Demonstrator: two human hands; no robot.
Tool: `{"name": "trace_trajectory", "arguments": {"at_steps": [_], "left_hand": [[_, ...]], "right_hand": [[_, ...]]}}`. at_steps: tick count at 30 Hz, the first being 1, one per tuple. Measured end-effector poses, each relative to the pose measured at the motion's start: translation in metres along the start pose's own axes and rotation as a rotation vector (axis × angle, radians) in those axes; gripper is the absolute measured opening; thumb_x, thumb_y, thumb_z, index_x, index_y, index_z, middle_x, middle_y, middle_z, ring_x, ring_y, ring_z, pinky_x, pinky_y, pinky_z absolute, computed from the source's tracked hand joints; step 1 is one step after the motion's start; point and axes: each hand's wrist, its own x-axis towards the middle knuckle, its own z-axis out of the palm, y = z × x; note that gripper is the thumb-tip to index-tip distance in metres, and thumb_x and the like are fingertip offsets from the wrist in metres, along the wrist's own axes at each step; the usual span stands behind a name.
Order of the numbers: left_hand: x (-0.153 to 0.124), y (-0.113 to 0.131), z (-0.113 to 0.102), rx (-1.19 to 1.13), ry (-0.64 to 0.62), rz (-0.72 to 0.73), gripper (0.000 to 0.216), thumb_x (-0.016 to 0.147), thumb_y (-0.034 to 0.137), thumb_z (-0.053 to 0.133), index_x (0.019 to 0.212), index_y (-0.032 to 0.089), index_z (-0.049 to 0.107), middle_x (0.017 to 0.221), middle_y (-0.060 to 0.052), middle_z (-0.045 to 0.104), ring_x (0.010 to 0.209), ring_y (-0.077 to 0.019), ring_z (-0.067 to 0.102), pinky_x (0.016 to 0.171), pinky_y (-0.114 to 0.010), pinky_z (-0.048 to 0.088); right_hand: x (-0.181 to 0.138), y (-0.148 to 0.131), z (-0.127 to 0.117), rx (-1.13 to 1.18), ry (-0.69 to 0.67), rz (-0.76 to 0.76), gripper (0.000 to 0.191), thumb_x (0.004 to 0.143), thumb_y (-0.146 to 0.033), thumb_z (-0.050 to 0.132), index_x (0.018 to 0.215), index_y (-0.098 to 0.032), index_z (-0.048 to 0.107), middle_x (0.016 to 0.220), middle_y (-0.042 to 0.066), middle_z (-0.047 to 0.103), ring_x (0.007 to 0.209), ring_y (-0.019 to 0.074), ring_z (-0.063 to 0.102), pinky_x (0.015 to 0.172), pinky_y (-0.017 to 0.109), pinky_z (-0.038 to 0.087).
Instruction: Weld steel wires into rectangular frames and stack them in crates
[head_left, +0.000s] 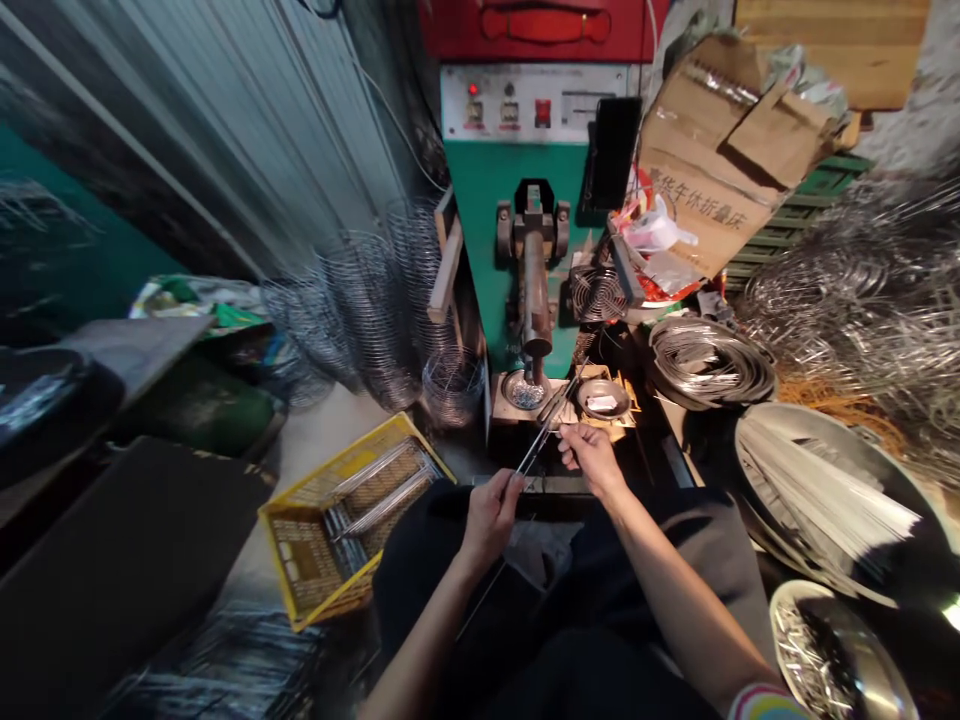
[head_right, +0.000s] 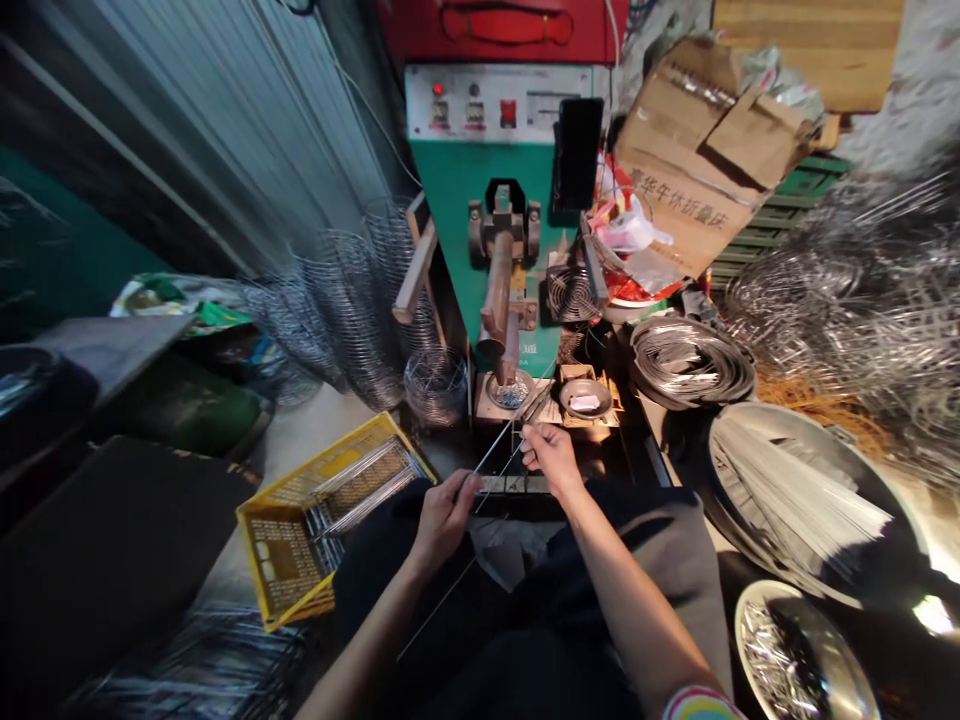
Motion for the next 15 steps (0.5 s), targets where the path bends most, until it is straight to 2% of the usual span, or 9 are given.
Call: {"name": "trace_trajectory", "arguments": {"at_steps": [6,10,15], "left_hand": [[0.005,-0.007,-0.002,-0.019,0.050,-0.032,0.033,0.099,0.036,0.043,0.076,0.018,0.058,0.062,0.003,0.049,0.057,-0.0119,0.046,0.057,-0.024,0.032],[0.010,-0.009,-0.003,-0.050,0.057,-0.038,0.033,0.099,0.036,0.042,0.077,0.018,0.058,0.062,0.003,0.048,0.056,-0.0115,0.046,0.056,-0.024,0.032],[0.013,-0.010,-0.004,-0.052,0.061,-0.046,0.033,0.099,0.038,0.041,0.077,0.018,0.058,0.062,0.003,0.047,0.055,-0.0119,0.045,0.056,-0.024,0.032]], "right_hand": [[0.014,-0.004,0.027,0.084,-0.058,-0.094,0.042,0.069,-0.053,0.079,0.065,-0.016,0.061,0.054,-0.003,0.057,0.038,0.0047,0.042,0.033,0.016,0.029],[0.017,-0.004,0.033,0.106,-0.071,-0.136,0.039,0.072,-0.052,0.079,0.069,-0.016,0.063,0.054,-0.003,0.056,0.038,0.0045,0.039,0.035,0.017,0.028],[0.023,-0.007,0.036,0.089,-0.086,-0.114,0.040,0.069,-0.053,0.080,0.070,-0.016,0.063,0.052,-0.004,0.055,0.038,0.0047,0.037,0.035,0.018,0.025]]}}
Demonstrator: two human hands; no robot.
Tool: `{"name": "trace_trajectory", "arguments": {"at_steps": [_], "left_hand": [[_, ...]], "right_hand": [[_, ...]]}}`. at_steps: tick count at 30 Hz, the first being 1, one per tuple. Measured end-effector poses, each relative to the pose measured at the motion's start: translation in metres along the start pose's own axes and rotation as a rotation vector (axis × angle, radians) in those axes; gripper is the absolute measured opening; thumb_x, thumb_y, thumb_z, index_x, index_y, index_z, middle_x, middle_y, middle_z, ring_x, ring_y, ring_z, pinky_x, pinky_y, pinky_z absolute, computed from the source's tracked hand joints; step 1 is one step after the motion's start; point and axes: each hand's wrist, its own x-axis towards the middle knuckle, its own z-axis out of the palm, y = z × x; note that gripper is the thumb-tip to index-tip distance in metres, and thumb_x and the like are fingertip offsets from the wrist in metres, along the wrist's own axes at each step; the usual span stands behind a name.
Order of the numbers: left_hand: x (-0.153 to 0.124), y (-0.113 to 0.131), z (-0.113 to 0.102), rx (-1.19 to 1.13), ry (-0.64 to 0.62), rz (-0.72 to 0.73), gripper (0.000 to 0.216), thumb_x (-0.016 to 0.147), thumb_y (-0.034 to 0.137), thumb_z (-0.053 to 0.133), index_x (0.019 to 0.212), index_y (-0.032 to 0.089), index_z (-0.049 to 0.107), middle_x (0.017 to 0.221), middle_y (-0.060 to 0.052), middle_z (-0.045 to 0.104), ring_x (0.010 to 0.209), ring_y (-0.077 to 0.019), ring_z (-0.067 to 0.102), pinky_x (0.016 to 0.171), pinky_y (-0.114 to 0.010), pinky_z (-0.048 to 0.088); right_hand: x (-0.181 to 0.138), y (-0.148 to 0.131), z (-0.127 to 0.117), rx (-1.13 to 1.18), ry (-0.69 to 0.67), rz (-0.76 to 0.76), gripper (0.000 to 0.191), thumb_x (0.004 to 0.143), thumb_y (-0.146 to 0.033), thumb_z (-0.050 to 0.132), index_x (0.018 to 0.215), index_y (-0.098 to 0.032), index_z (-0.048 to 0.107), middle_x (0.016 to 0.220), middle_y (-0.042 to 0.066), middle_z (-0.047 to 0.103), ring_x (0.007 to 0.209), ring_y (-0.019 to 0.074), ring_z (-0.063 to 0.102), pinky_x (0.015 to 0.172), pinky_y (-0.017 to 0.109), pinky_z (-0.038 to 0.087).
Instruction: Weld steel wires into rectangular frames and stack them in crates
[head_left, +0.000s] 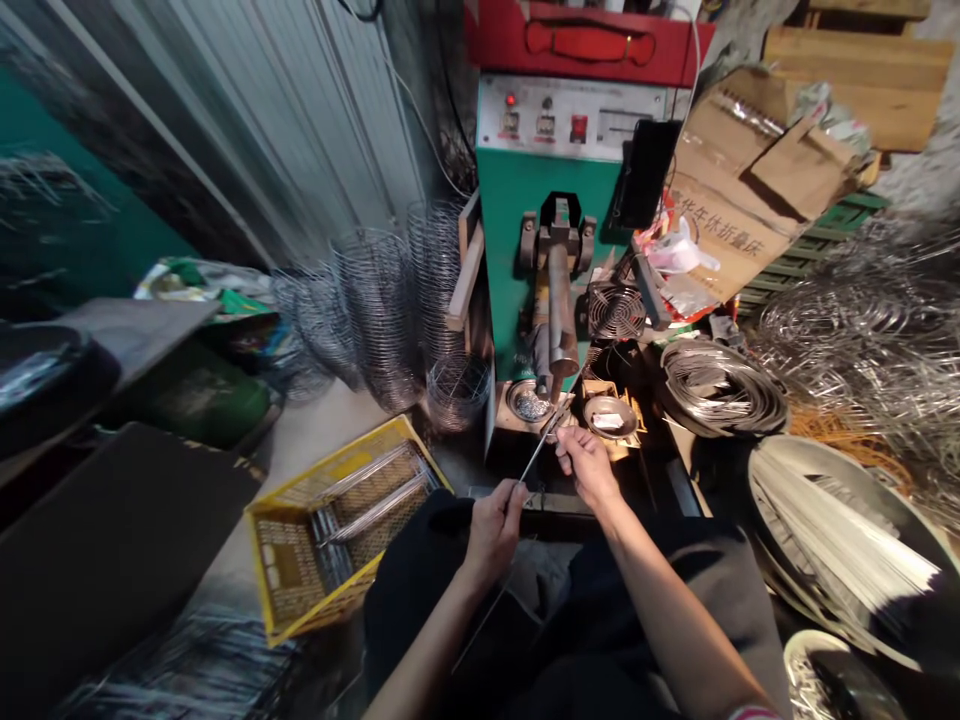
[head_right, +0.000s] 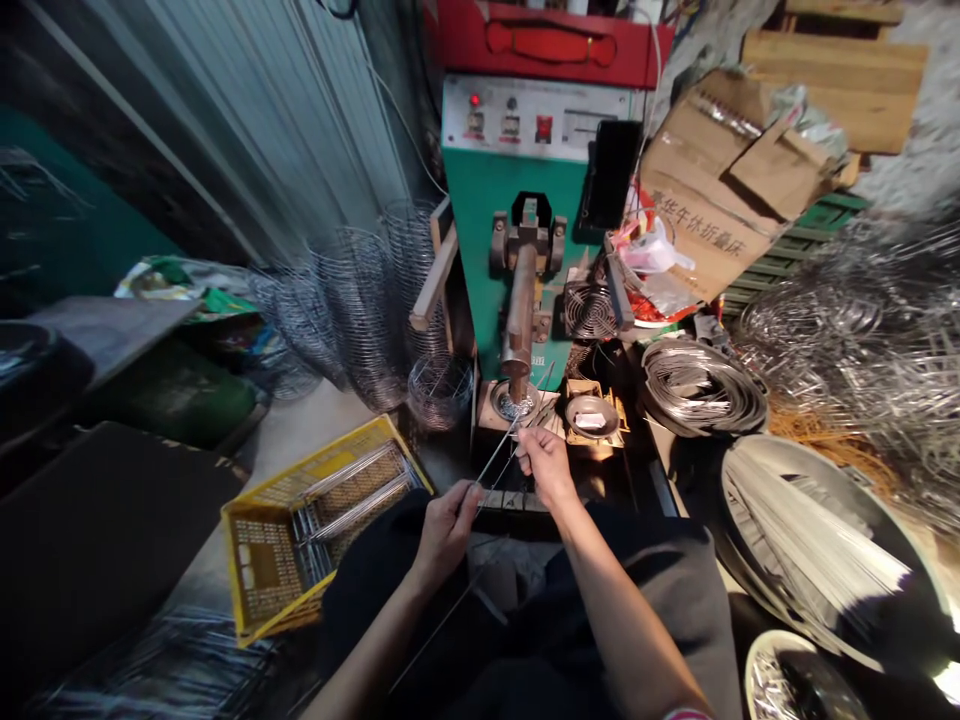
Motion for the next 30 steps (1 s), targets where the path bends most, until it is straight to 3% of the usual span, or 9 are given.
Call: {"name": "trace_trajectory", "arguments": {"at_steps": [12,30], "left_hand": [[0.011,0.007,-0.001,0.031,0.012,0.013,0.032,0.098,0.038,0.040,0.076,0.021,0.055,0.063,0.002,0.051,0.057,-0.0134,0.049,0.058,-0.025,0.035],[0.024,0.010,-0.006,0.004,0.024,0.001,0.031,0.099,0.038,0.042,0.079,0.020,0.058,0.056,0.005,0.041,0.050,-0.0116,0.039,0.052,-0.024,0.030]], "right_hand": [[0.008,-0.011,0.004,-0.028,-0.049,-0.073,0.044,0.073,-0.054,0.079,0.060,-0.017,0.057,0.052,-0.004,0.051,0.038,0.0043,0.034,0.037,0.019,0.023],[0.024,-0.012,0.009,-0.012,-0.075,-0.070,0.040,0.075,-0.050,0.076,0.063,-0.017,0.057,0.053,-0.005,0.050,0.040,0.0043,0.034,0.037,0.020,0.023]]}}
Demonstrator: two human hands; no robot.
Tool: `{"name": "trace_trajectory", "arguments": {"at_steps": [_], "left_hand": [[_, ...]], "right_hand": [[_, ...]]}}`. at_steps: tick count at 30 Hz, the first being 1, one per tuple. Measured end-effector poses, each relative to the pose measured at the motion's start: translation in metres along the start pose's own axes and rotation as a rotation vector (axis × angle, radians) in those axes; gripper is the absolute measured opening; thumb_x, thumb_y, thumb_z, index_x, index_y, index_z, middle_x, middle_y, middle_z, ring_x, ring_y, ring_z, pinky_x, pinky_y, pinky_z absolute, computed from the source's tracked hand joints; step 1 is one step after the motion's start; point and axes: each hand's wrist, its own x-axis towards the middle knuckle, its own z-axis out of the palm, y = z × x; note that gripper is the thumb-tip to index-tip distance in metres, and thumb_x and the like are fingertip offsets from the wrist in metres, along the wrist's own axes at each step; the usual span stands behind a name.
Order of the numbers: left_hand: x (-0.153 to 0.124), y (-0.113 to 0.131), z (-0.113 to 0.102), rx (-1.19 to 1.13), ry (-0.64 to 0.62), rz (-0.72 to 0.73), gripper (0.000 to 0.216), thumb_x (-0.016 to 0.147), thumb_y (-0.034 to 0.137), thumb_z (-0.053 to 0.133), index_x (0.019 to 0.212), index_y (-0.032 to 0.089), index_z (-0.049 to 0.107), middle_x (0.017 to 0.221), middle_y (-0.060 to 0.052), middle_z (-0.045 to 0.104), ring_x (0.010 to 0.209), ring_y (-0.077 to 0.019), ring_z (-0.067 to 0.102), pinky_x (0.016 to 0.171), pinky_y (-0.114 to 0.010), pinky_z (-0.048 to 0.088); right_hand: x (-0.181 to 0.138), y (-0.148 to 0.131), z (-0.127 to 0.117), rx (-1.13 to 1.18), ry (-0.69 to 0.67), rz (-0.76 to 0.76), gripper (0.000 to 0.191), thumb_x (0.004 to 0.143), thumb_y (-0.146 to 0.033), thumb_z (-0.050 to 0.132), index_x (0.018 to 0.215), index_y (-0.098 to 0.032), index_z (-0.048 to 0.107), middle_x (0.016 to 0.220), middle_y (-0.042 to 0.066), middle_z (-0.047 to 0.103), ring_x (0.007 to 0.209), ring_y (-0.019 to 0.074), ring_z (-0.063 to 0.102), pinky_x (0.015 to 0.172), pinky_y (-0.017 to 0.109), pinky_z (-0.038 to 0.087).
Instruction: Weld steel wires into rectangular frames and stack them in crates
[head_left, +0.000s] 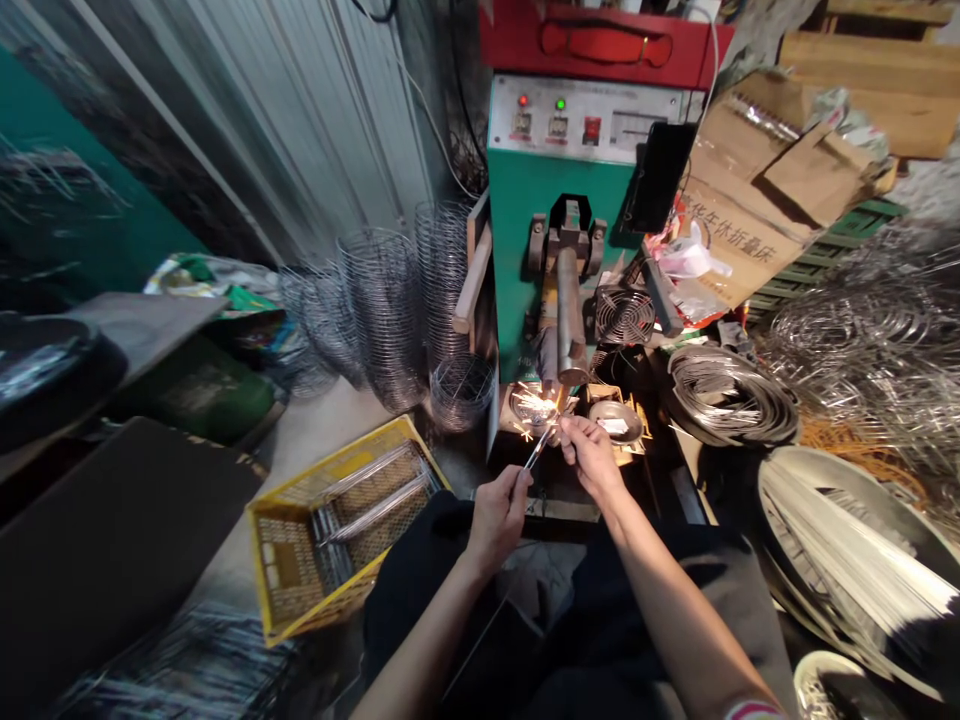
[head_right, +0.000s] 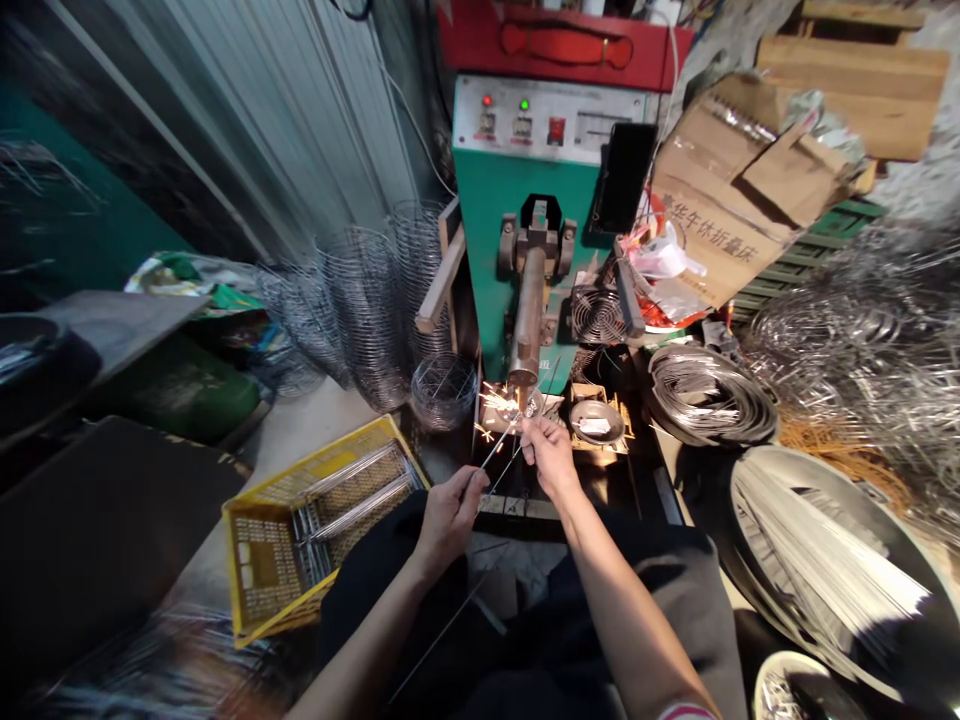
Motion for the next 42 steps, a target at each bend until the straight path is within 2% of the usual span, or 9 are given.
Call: {"name": "trace_trajectory", "arguments": {"at_steps": [6,13,24,28,31,34,37,39,42], "left_hand": [[0.007,0.001,-0.009,0.054,-0.020,0.052,0.031,0.098,0.037,0.042,0.074,0.020,0.055,0.059,0.004,0.046,0.055,-0.0120,0.044,0.056,-0.024,0.033],[0.036,-0.005,-0.008,0.072,-0.062,0.133,0.034,0.097,0.037,0.044,0.072,0.019,0.057,0.057,0.005,0.044,0.053,-0.0113,0.040,0.054,-0.024,0.030],[0.062,-0.006,-0.028,0.066,-0.157,0.116,0.038,0.097,0.041,0.045,0.074,0.018,0.064,0.058,0.003,0.049,0.055,-0.0118,0.043,0.055,-0.023,0.032],[0.067,-0.005,-0.027,0.071,-0.167,0.181,0.037,0.098,0.037,0.043,0.074,0.017,0.064,0.054,0.004,0.044,0.051,-0.0109,0.040,0.052,-0.023,0.029],[0.056,-0.007,-0.032,0.132,-0.171,0.271,0.034,0.097,0.032,0.044,0.071,0.018,0.060,0.057,0.003,0.047,0.053,-0.0106,0.043,0.054,-0.022,0.031],[0.026,-0.020,-0.060,0.220,-0.168,0.256,0.026,0.092,0.030,0.053,0.068,0.020,0.059,0.056,0.003,0.048,0.051,-0.0119,0.045,0.055,-0.023,0.032],[-0.020,-0.046,-0.114,0.311,-0.068,0.141,0.019,0.089,0.028,0.056,0.072,0.021,0.063,0.059,0.001,0.055,0.055,-0.0144,0.051,0.058,-0.025,0.035],[-0.053,-0.067,-0.158,0.288,0.110,0.006,0.018,0.089,0.029,0.057,0.078,0.020,0.068,0.065,-0.002,0.062,0.061,-0.0162,0.056,0.063,-0.025,0.039],[-0.088,-0.109,-0.215,0.133,0.527,-0.218,0.023,0.085,0.038,0.063,0.082,0.018,0.072,0.075,-0.004,0.069,0.075,-0.0195,0.062,0.069,-0.026,0.043]], "right_hand": [[-0.002,0.001,0.000,-0.044,0.022,-0.024,0.043,0.077,-0.053,0.074,0.060,-0.019,0.053,0.050,-0.005,0.047,0.038,0.0048,0.032,0.036,0.020,0.022],[0.008,-0.006,-0.006,-0.065,0.092,-0.088,0.046,0.076,-0.054,0.074,0.058,-0.020,0.049,0.046,-0.007,0.043,0.037,0.0048,0.030,0.037,0.020,0.020],[0.017,-0.006,-0.009,-0.081,0.088,-0.061,0.043,0.077,-0.056,0.074,0.064,-0.019,0.055,0.047,-0.007,0.043,0.039,0.0056,0.030,0.037,0.021,0.021],[-0.006,-0.001,-0.023,-0.153,0.050,0.016,0.046,0.079,-0.061,0.071,0.071,-0.017,0.063,0.049,-0.006,0.047,0.038,0.0051,0.033,0.037,0.020,0.022],[-0.045,0.013,-0.036,-0.318,-0.082,0.195,0.051,0.078,-0.066,0.069,0.072,-0.016,0.066,0.051,-0.004,0.051,0.038,0.0059,0.038,0.038,0.019,0.026],[-0.089,0.036,-0.047,-0.496,-0.295,0.337,0.054,0.071,-0.070,0.071,0.064,-0.017,0.062,0.053,-0.003,0.053,0.044,0.0093,0.045,0.043,0.021,0.033],[-0.122,0.064,-0.056,-0.626,-0.425,0.378,0.051,0.074,-0.068,0.068,0.068,-0.018,0.065,0.059,-0.001,0.058,0.054,0.0139,0.052,0.052,0.025,0.040],[-0.137,0.080,-0.060,-0.703,-0.480,0.385,0.047,0.079,-0.065,0.064,0.073,-0.018,0.067,0.066,0.001,0.062,0.062,0.0173,0.056,0.059,0.027,0.044],[-0.147,0.095,-0.062,-0.806,-0.529,0.397,0.045,0.081,-0.062,0.060,0.075,-0.018,0.068,0.071,0.003,0.066,0.071,0.0220,0.061,0.067,0.031,0.047]]}}
